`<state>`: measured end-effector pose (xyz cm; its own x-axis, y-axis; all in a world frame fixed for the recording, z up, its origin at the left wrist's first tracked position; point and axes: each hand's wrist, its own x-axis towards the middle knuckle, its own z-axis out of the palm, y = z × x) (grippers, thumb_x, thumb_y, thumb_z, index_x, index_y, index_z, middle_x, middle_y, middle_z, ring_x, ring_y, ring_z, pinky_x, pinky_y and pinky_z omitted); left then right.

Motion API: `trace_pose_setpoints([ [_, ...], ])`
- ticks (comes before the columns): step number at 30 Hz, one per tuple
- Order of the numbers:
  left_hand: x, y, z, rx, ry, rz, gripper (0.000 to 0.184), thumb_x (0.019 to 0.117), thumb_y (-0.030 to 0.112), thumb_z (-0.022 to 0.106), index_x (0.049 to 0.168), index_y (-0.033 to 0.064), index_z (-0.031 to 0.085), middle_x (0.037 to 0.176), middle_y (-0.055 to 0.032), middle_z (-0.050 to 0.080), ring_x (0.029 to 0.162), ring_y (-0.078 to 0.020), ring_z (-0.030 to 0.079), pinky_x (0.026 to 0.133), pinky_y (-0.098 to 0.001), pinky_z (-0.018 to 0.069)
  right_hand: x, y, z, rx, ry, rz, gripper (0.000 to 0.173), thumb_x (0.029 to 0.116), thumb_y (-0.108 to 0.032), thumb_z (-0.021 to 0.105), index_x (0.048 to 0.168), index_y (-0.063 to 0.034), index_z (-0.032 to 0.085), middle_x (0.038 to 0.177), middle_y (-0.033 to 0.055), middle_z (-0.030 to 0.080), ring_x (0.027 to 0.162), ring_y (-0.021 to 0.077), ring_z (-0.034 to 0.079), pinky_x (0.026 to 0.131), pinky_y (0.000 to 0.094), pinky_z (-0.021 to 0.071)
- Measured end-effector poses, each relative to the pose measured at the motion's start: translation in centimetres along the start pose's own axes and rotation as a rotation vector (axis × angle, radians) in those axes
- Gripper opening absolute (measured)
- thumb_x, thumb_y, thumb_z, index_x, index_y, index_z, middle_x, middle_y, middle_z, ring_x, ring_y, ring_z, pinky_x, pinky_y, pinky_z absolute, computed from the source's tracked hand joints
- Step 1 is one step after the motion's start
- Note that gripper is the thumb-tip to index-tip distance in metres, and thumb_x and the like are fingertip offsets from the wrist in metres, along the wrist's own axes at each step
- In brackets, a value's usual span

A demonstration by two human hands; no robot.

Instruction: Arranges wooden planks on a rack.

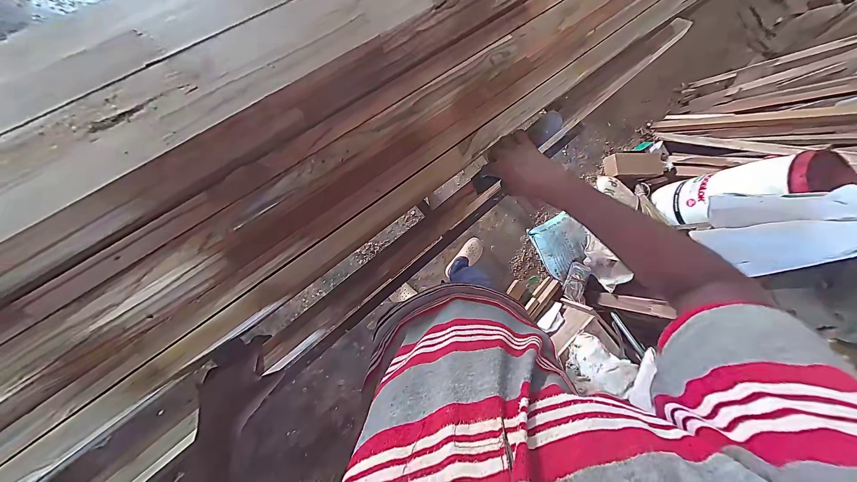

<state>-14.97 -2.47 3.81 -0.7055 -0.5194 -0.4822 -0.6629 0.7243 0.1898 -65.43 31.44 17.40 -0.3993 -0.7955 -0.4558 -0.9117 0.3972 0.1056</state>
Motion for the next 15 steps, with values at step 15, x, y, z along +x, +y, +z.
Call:
trace_pose_setpoints([
  [15,0.6,-0.4,0.0,-0.042,-0.035,0.015,0.068,0.0712,0.019,0.093,0.131,0.0071,0.064,0.108,-0.0283,0.069,0.104,-0.0520,0.064,0.095,-0.0752,0.0419,-3.5,10.7,-3.2,-0.089,-0.259,0.312,0.029,0.0889,-0.011,0.076,0.118,-0.0123,0.075,0.114,0.0253,0.070,0.116,0.0511,0.060,0.103,0.0773,0.0347],
])
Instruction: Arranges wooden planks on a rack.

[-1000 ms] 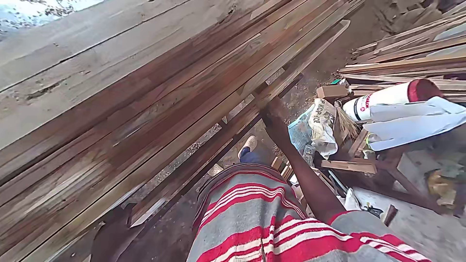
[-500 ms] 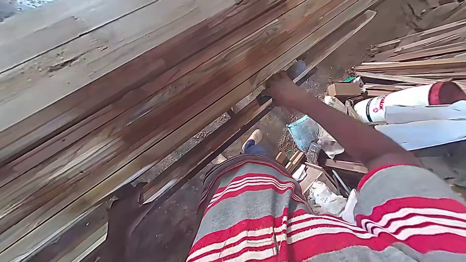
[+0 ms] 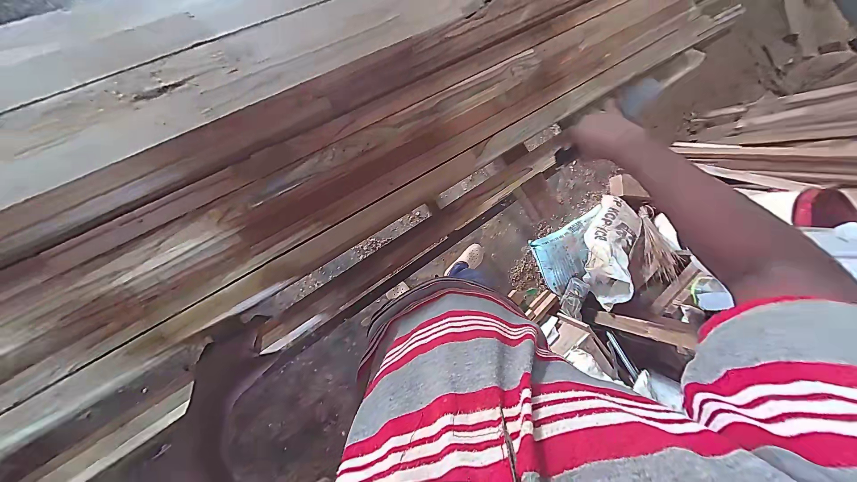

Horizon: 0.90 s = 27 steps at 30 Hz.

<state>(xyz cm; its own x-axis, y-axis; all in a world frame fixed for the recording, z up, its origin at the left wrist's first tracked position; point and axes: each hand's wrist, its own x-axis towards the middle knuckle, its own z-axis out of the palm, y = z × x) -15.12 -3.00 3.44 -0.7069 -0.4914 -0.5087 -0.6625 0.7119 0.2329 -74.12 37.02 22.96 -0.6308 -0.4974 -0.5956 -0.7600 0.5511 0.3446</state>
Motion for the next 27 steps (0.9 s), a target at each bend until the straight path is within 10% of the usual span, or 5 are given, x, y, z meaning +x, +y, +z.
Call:
trace_pose_setpoints([
  [5,-1.1,1.5,-0.9,-0.006,-0.024,-0.028,0.063,0.0759,0.023,0.090,0.130,0.0044,0.063,0.112,-0.0297,0.068,0.107,-0.0524,0.063,0.095,-0.0745,0.0420,-3.2,-1.9,5.8,0.783,0.047,-0.029,0.042,0.0898,0.006,0.070,0.131,0.0027,0.064,0.123,0.0315,0.064,0.114,0.0472,0.062,0.098,0.0659,0.0466],
  [11,-1.0,1.5,-0.1,-0.012,0.017,-0.032,0.057,0.0751,0.020,0.089,0.125,0.0061,0.065,0.105,-0.0221,0.070,0.100,-0.0449,0.066,0.089,-0.0699,0.0458,-7.0,-21.4,11.3,1.330,0.284,-0.021,0.063,0.0892,0.000,0.074,0.146,-0.0052,0.049,0.138,0.0200,0.059,0.109,0.0300,0.068,0.086,0.0484,0.0591],
  [16,-1.3,1.3,0.7,0.012,0.086,0.014,0.057,0.0739,0.032,0.090,0.118,0.0041,0.067,0.107,-0.0221,0.069,0.103,-0.0442,0.066,0.088,-0.0689,0.0455,-5.9,-32.8,12.9,1.299,0.581,0.089,0.059,0.0888,-0.009,0.079,0.141,0.0002,0.054,0.133,0.0254,0.061,0.112,0.0353,0.068,0.090,0.0502,0.0593],
  [27,-1.8,1.8,2.1,0.120,0.168,-0.071,0.065,0.0700,0.024,0.094,0.125,0.0055,0.064,0.108,-0.0282,0.067,0.102,-0.0503,0.065,0.093,-0.0703,0.0443,-5.5,-36.4,15.1,1.251,0.769,0.167,0.068,0.0895,-0.013,0.080,0.150,-0.0051,0.049,0.138,0.0249,0.056,0.111,0.0337,0.066,0.086,0.0456,0.0599],
])
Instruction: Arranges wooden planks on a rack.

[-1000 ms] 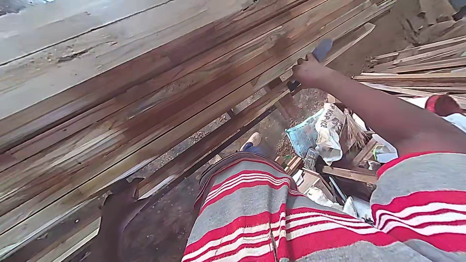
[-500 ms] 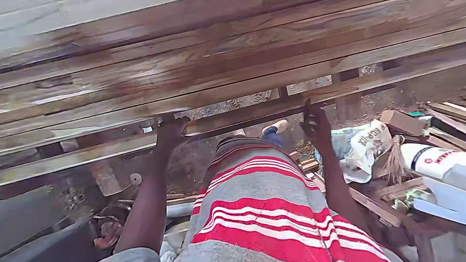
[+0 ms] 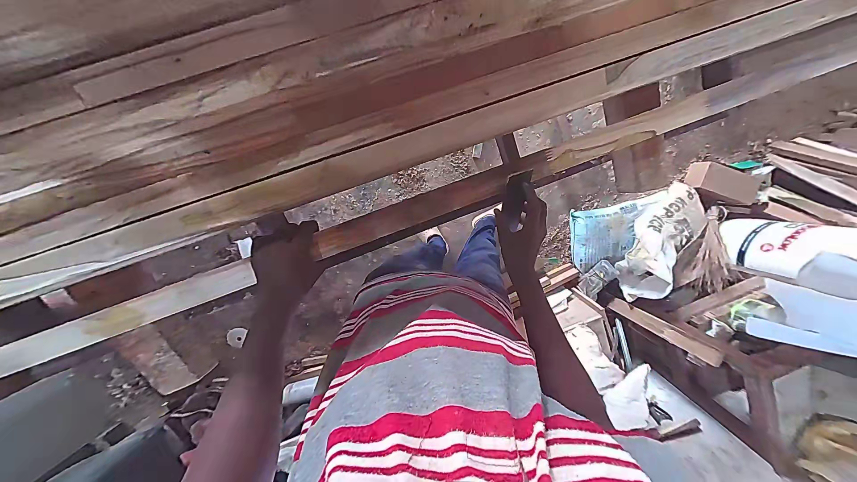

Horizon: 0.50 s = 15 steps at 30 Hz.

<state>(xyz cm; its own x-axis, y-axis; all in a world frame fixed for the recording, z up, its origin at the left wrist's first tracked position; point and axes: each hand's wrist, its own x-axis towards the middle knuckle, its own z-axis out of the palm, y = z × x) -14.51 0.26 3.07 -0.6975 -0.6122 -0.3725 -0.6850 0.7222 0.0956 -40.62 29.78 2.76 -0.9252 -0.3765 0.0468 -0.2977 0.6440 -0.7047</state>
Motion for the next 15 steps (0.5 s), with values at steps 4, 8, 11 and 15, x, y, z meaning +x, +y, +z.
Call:
trace_pose_setpoints([
  [4,-0.1,-0.6,0.6,-0.030,0.063,0.059,0.064,0.0701,0.025,0.093,0.123,0.0038,0.064,0.104,-0.0301,0.067,0.098,-0.0519,0.065,0.089,-0.0716,0.0442,-1.5,-0.7,0.9,-0.112,-0.055,0.009,0.062,0.0899,-0.018,0.079,0.146,-0.0057,0.055,0.134,0.0258,0.059,0.108,0.0379,0.067,0.083,0.0512,0.0595],
  [8,-0.1,-0.8,0.7,-0.049,0.076,0.083,0.059,0.0711,0.020,0.090,0.121,0.0021,0.064,0.101,-0.0296,0.067,0.096,-0.0525,0.065,0.085,-0.0720,0.0451,-4.0,-2.4,1.5,-0.232,-0.104,-0.018,0.063,0.0831,-0.015,0.084,0.141,-0.0036,0.061,0.123,0.0259,0.064,0.089,0.0393,0.070,0.070,0.0532,0.0601],
  [11,-0.2,-0.4,0.4,-0.056,0.070,0.069,0.056,0.0704,0.016,0.090,0.119,0.0013,0.065,0.102,-0.0292,0.066,0.096,-0.0525,0.065,0.084,-0.0730,0.0446,-4.7,-4.9,-0.5,-0.336,-0.271,0.043,0.062,0.0864,-0.019,0.080,0.144,-0.0082,0.060,0.120,0.0241,0.065,0.086,0.0375,0.071,0.069,0.0513,0.0600],
  [15,-0.3,-0.2,0.4,-0.051,0.057,0.049,0.057,0.0708,0.012,0.090,0.122,0.0018,0.065,0.104,-0.0302,0.067,0.098,-0.0538,0.065,0.086,-0.0740,0.0441,-3.2,-8.5,-4.0,-0.446,-0.453,0.259,0.065,0.0904,-0.031,0.077,0.149,-0.0133,0.055,0.128,0.0230,0.065,0.096,0.0386,0.070,0.082,0.0549,0.0573],
])
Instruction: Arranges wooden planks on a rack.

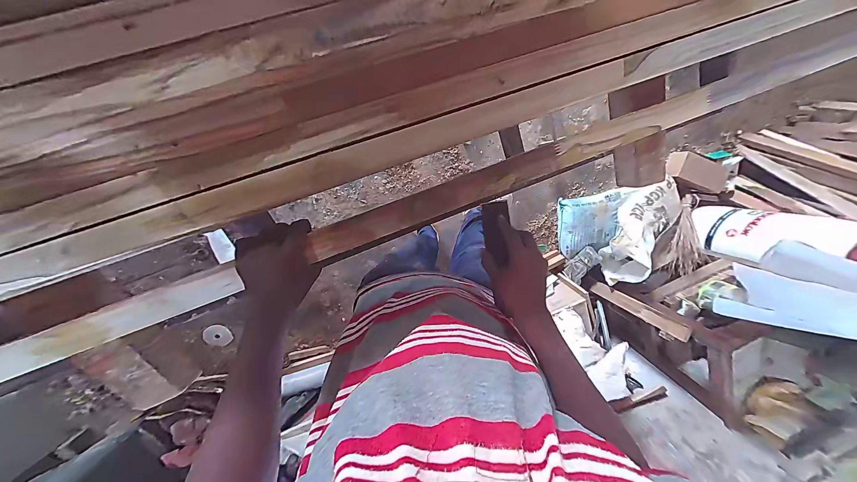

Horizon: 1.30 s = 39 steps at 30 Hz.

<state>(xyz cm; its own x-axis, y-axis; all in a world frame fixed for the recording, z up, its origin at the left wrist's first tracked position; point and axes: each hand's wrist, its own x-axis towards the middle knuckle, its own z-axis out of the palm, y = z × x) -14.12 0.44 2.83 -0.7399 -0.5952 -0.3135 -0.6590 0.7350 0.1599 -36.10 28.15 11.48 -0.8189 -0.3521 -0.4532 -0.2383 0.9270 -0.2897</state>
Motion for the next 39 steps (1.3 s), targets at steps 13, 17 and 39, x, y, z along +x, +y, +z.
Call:
trace_pose_setpoints([
  [13,-0.3,-0.1,0.6,0.026,-0.044,-0.044,0.047,0.0779,0.015,0.083,0.120,0.0046,0.064,0.100,-0.0296,0.068,0.094,-0.0531,0.066,0.085,-0.0744,0.0436,2.1,-8.2,-2.6,-0.106,-0.105,0.234,0.049,0.1003,-0.041,0.065,0.130,-0.0026,0.060,0.102,0.0228,0.067,0.091,0.0397,0.069,0.075,0.0573,0.0557],
  [17,-0.4,-0.3,0.7,-0.012,0.005,-0.005,0.048,0.0795,0.016,0.083,0.122,0.0029,0.063,0.104,-0.0300,0.066,0.096,-0.0546,0.065,0.085,-0.0746,0.0432,1.1,-9.4,-1.7,-0.135,-0.171,0.230,0.055,0.1005,-0.042,0.065,0.137,-0.0014,0.057,0.105,0.0227,0.067,0.089,0.0379,0.070,0.075,0.0543,0.0574],
  [39,0.4,-0.1,0.8,0.033,0.130,0.048,0.044,0.0780,0.022,0.083,0.116,0.0069,0.065,0.104,-0.0213,0.069,0.101,-0.0476,0.065,0.084,-0.0688,0.0499,-2.0,-1.6,3.2,0.011,0.070,-0.121,0.053,0.0960,-0.028,0.071,0.141,-0.0071,0.053,0.113,0.0282,0.063,0.090,0.0455,0.068,0.071,0.0603,0.0563],
])
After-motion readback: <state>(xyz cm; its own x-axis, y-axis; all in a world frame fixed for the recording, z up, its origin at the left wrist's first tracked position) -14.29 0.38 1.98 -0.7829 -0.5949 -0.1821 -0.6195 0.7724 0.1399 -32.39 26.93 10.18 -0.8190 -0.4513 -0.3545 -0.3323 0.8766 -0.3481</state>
